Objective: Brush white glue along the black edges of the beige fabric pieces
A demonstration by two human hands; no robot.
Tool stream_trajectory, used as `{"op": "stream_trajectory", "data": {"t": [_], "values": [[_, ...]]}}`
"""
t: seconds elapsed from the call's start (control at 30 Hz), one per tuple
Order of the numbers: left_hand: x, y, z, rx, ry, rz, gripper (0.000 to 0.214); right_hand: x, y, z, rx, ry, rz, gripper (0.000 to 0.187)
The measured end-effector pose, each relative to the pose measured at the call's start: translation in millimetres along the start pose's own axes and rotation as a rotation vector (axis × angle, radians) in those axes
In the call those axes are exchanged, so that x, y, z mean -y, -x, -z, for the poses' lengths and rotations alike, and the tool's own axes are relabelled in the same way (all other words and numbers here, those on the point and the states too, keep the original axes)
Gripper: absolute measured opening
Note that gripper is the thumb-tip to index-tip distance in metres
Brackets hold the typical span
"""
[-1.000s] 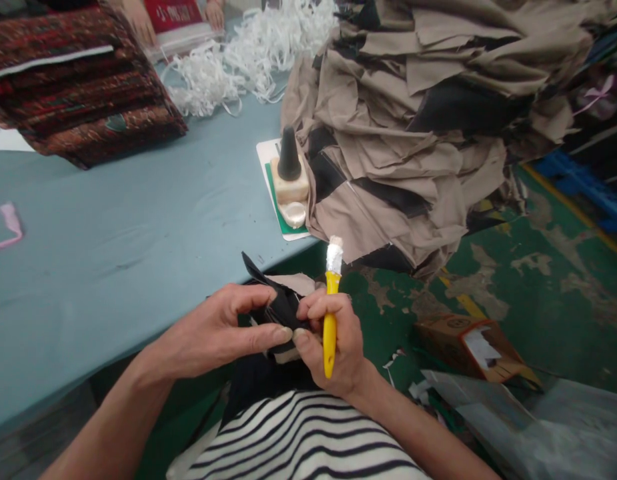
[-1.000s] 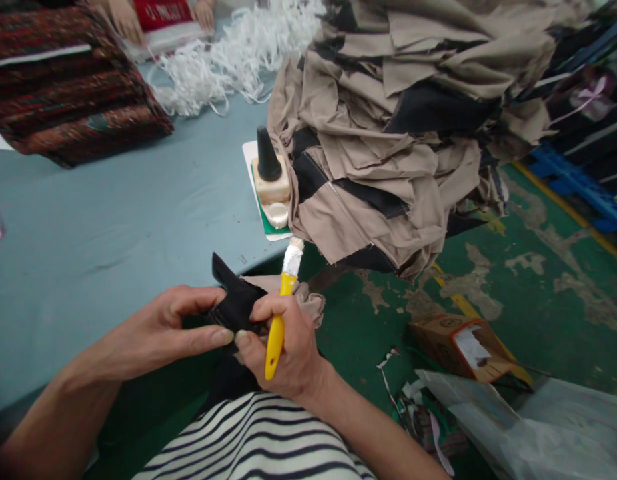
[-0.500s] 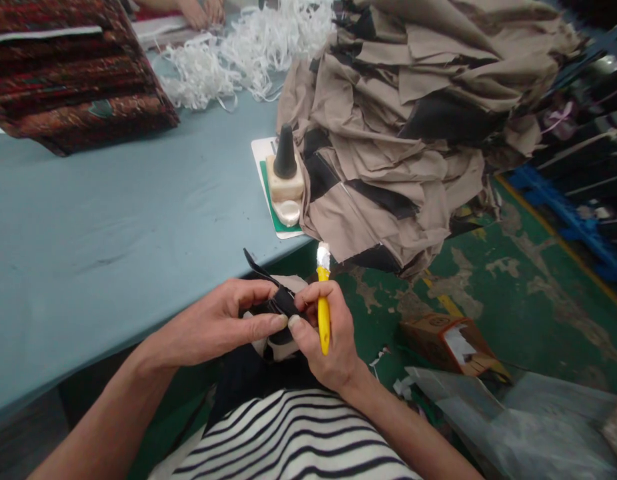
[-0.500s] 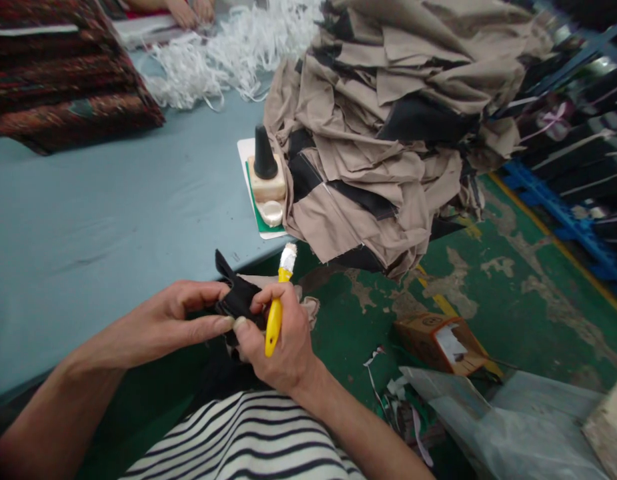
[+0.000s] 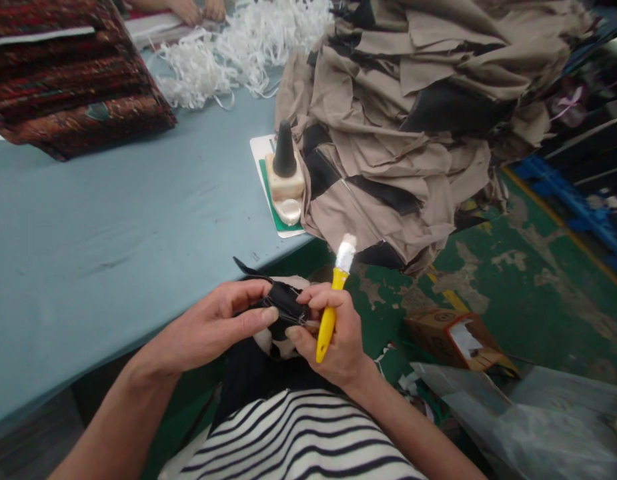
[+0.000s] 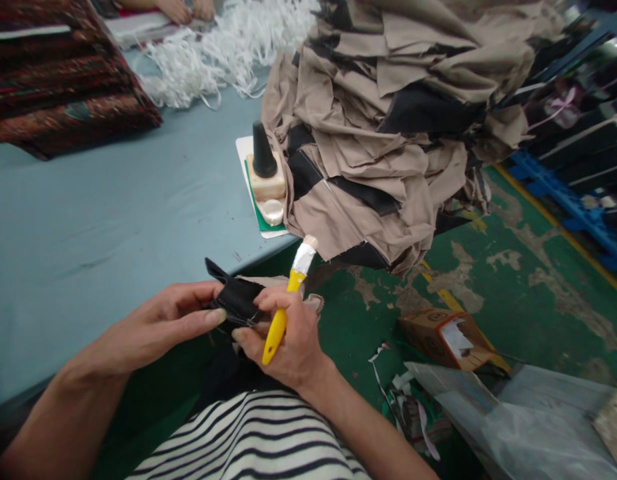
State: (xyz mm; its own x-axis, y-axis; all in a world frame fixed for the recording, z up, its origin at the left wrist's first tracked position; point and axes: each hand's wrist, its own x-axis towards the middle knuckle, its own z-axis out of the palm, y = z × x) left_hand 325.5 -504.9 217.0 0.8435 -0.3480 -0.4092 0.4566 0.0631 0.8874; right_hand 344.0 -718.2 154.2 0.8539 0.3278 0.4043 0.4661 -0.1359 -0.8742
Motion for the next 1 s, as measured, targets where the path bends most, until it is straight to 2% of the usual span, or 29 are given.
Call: {"op": "stream_trajectory", "data": {"t": [0.07, 0.17, 0.37, 0.47, 0.57, 0.63, 0.7, 0.83, 1.0], "values": [[0, 3, 1.8, -0.027, 0.020, 0.002, 0.034, -4, 1, 0, -0.027, 0.002, 0.082, 0.029], [4, 7, 4.1, -0.028, 0.030, 0.004, 0.033, -3, 1, -2, -0.048, 0.003, 0.100, 0.021], [25, 10, 14.7, 0.202, 0.070, 0.069, 0.029, 7, -5, -17, 0.038, 0.011, 0.135, 0.013], [32, 15, 24.0, 0.153, 0.051, 0.031, 0.032, 11, -8, -28, 0.062, 0.010, 0.088, 0.010], [33, 24, 32.9, 0.086, 0.062, -0.006, 0.036, 16, -12, -36, 0.056, 0.000, -0.025, 0.010], [32, 32, 38.0, 0.053, 0.058, -0.018, 0.038, 20, -16, -40, 0.044, -0.032, -0.112, 0.022], [30, 42, 43.6, 0.009, 0.038, -0.018, 0.038, 25, -21, -45, -0.013, -0.124, -0.200, 0.036], [26, 59, 59.6, -0.111, -0.007, -0.050, 0.037, 31, -35, -58, -0.244, -0.384, -0.386, 0.053], [23, 71, 87.2, -0.219, -0.002, -0.082, 0.037, 41, -56, -78, -0.469, -0.570, -0.549, 0.062]]}}
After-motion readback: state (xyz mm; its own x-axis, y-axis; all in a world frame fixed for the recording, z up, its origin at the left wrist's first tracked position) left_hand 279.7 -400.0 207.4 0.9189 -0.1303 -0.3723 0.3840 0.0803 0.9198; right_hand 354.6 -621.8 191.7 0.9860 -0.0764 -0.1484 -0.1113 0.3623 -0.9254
